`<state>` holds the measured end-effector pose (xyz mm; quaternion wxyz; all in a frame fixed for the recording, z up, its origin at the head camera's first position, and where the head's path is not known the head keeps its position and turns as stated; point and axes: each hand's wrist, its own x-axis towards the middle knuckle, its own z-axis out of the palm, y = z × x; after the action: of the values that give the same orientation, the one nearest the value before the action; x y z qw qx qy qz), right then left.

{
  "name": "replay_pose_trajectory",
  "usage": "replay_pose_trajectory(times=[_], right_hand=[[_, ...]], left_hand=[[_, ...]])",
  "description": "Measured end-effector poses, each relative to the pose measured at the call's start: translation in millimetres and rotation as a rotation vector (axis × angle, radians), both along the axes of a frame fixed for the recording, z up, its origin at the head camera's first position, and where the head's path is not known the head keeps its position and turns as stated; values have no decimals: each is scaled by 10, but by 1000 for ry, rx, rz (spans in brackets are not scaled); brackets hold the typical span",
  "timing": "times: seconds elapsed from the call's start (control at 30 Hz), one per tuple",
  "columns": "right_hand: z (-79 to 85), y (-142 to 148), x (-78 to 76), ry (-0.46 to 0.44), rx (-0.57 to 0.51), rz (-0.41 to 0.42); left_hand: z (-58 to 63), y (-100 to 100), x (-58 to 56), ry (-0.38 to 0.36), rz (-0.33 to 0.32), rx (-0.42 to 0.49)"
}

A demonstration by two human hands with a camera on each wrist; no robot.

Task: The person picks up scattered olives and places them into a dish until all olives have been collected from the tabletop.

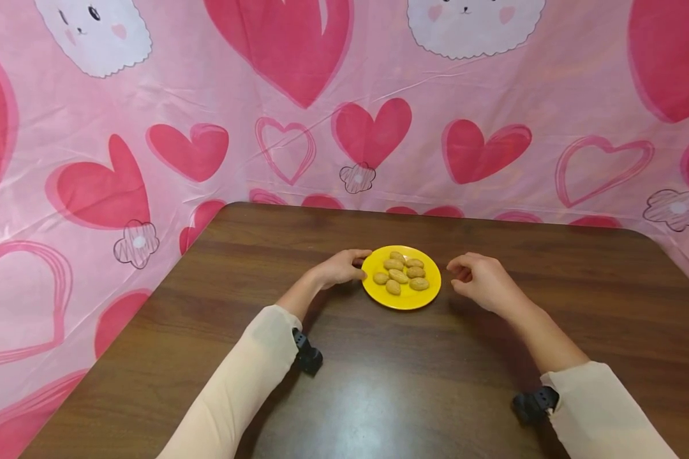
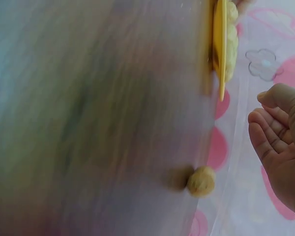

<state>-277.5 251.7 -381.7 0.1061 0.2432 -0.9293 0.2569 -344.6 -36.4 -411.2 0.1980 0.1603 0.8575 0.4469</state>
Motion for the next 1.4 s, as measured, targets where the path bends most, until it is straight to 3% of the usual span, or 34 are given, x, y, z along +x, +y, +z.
replay_pose_trajectory(times=[0.37, 0.63, 1.13, 1.4], right_hand=[[21, 321, 76, -44, 27, -101], [-2, 510, 147, -8, 78, -101], [-77, 603, 191, -168, 160, -126], [-142, 599, 177, -162, 172, -117]], left_hand=[[-9, 4, -23, -14, 8, -4], [-13, 2, -34, -5, 7, 1], [-28, 2, -35, -11, 1, 8], [-20, -6, -21, -9, -4, 10]])
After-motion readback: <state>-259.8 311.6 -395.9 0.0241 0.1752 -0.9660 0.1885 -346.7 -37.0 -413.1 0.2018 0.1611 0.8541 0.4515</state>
